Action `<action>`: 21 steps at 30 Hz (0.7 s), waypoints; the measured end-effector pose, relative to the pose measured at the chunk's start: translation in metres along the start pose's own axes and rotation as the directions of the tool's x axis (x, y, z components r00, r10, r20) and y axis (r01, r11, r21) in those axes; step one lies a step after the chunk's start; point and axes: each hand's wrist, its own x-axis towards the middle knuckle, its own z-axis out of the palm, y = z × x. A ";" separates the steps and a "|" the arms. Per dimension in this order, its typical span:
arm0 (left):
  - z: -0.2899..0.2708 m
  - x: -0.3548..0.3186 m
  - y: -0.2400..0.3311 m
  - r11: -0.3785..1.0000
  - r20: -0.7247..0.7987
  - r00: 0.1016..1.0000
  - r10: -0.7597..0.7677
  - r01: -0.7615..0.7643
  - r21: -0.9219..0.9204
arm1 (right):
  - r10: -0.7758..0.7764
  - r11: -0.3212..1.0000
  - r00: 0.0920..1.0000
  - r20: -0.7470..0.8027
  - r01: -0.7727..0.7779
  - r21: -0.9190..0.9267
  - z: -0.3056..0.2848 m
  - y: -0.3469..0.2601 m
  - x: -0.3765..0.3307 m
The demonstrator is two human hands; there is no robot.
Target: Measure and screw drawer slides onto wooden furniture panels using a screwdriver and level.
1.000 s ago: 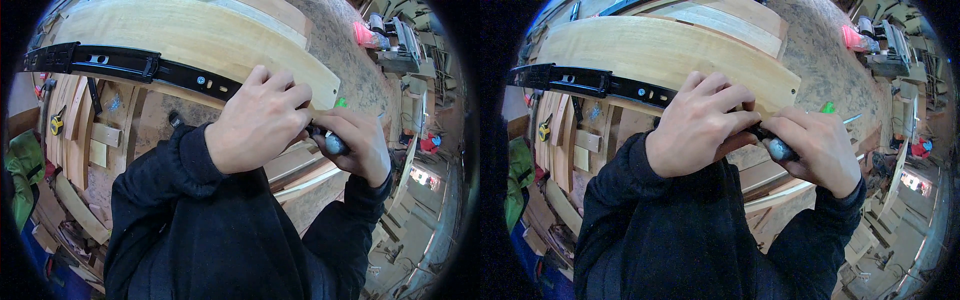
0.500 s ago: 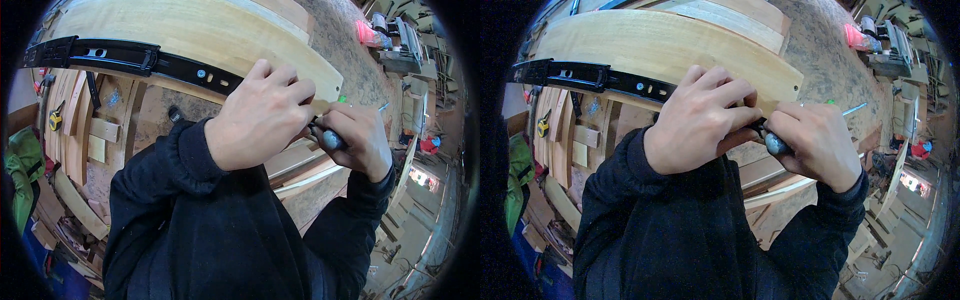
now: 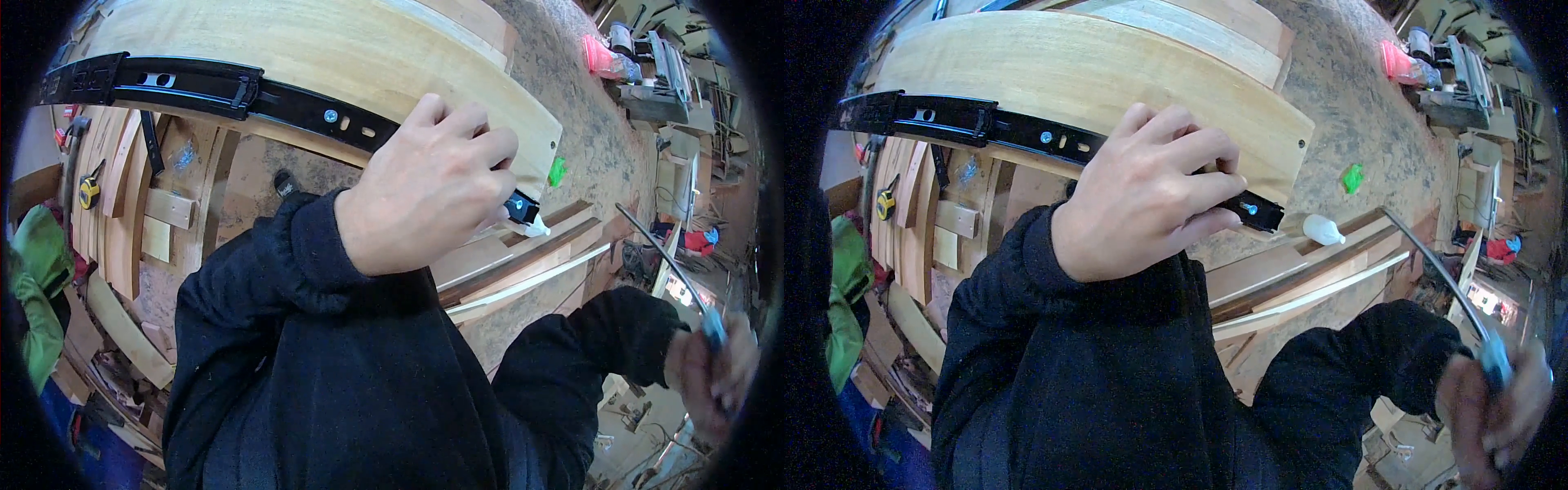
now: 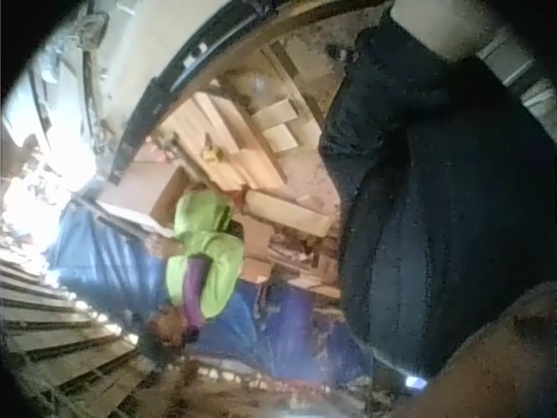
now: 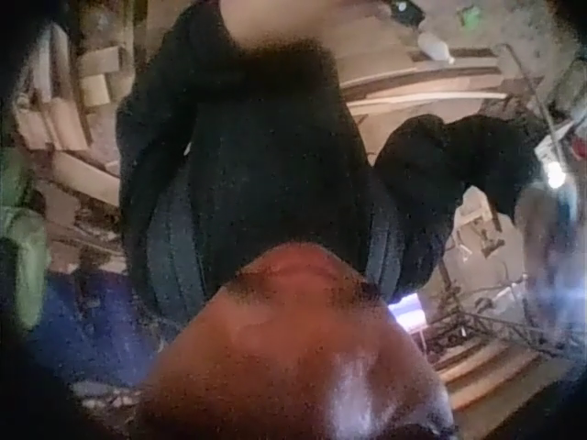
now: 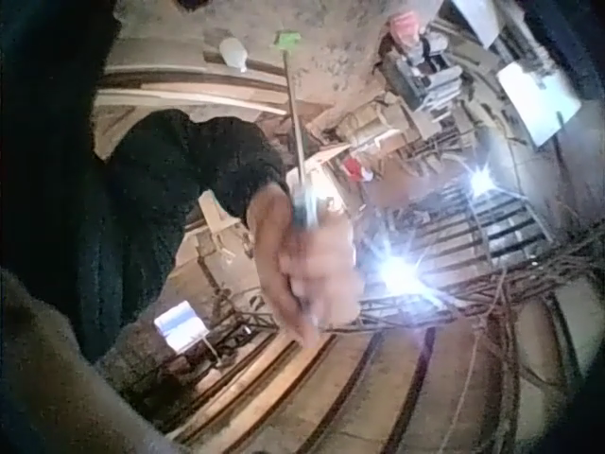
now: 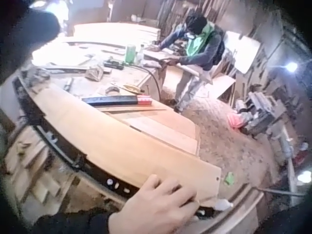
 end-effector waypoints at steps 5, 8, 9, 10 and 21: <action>-0.003 -0.001 -0.001 0.999 -0.022 1.000 -0.001 0.000 -0.043 | -0.263 0.936 0.948 -0.180 0.296 0.189 0.033 0.045 0.038; -0.004 0.000 -0.001 0.999 0.000 1.000 -0.004 0.004 -0.044 | -0.190 0.907 0.946 -0.262 0.271 0.323 0.029 0.065 0.050; -0.004 0.000 -0.001 0.999 0.018 1.000 -0.011 0.012 -0.038 | -0.187 0.907 0.948 -0.258 0.267 0.324 0.033 0.078 0.059; -0.003 0.000 0.001 0.999 0.019 1.000 -0.013 0.013 -0.038 | -0.183 0.931 0.948 -0.262 0.252 0.263 0.041 0.098 0.065; -0.002 0.000 0.000 0.999 -0.017 1.000 -0.015 0.014 -0.031 | -0.102 0.991 0.949 -0.299 0.122 0.050 0.044 0.142 0.071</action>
